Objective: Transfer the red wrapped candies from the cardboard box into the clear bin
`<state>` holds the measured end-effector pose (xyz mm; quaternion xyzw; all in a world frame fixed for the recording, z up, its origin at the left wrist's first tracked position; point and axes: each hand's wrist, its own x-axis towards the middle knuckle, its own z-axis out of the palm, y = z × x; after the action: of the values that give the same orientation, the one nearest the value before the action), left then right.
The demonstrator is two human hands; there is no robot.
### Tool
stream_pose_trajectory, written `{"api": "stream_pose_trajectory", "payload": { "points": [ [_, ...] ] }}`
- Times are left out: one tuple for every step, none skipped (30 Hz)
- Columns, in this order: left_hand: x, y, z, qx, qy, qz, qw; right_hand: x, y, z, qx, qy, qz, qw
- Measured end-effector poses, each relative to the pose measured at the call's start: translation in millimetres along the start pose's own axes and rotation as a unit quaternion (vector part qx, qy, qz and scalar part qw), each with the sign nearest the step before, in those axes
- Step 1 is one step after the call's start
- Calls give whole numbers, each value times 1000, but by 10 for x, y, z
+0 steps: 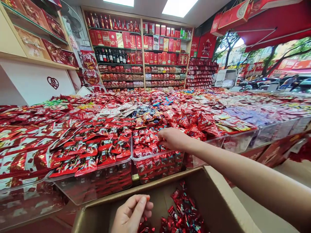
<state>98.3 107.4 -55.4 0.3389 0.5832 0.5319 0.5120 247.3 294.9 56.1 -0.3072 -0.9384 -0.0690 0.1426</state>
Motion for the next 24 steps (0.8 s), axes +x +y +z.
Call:
{"api": "stream_pose_trajectory", "payload": {
  "points": [
    [1, -6, 8, 0, 9, 4, 1000, 17, 8, 8, -14, -16, 1, 1000],
    [-1, -10, 21, -2, 16, 9, 1000, 24, 12, 10, -23, -34, 2, 999],
    [-4, -13, 37, -4, 22, 16, 1000, 25, 16, 4, -30, -54, 3, 998],
    [-8, -15, 54, -5, 26, 22, 999, 22, 21, -10, -34, -76, 6, 997],
    [-11, -17, 69, -4, 29, 28, 999, 18, 26, -31, -38, -100, 8, 994],
    [-14, -17, 80, -1, 29, 32, 999, 15, 32, -58, -42, -124, 10, 991],
    [-15, -18, 88, 1, 28, 33, 999, 12, 39, -90, -44, -146, 10, 988],
    [-16, -19, 92, 2, 27, 33, 999, 11, 45, -125, -45, -165, 8, 985],
    [-15, -20, 92, 2, 26, 31, 999, 13, 48, -162, -43, -177, 3, 983],
    [-13, -23, 90, 0, 24, 29, 999, 19, 46, -197, -39, -183, -5, 982],
    [-11, -26, 86, -1, 21, 27, 999, 29, 36, -230, -33, -181, -12, 983],
    [-8, -30, 82, -1, 20, 26, 999, 45, 15, -256, -26, -172, -18, 985],
    [-4, -35, 77, 0, 18, 28, 999, 69, -18, -273, -16, -157, -23, 987],
    [-1, -41, 73, 3, 13, 27, 1000, 101, -64, -279, -2, -141, -30, 990],
    [1, -47, 69, 5, 8, 26, 1000, 140, -121, -273, 15, -127, -37, 991],
    [3, -52, 66, 8, 5, 26, 1000, 186, -185, -254, 35, -117, -47, 991],
    [4, -58, 63, 8, 6, 26, 1000, 238, -254, -225, 57, -111, -60, 990],
    [5, -62, 60, 8, 9, 27, 1000, 291, -323, -186, 74, -111, -72, 988],
    [5, -67, 57, 7, 14, 27, 1000, 344, -388, -144, 88, -115, -80, 986],
    [5, -71, 54, 6, 20, 29, 999, 393, -445, -100, 100, -122, -81, 984],
    [5, -75, 51, 6, 26, 31, 999, 434, -493, -60, 110, -130, -80, 982],
    [6, -79, 47, 7, 28, 32, 999, 467, -530, -27, 121, -137, -75, 980],
    [8, -83, 44, 10, 29, 35, 999, 488, -556, -2, 135, -144, -67, 978],
    [11, -88, 40, 12, 30, 39, 999, 500, -571, 13, 151, -150, -56, 975]
  ]
}}
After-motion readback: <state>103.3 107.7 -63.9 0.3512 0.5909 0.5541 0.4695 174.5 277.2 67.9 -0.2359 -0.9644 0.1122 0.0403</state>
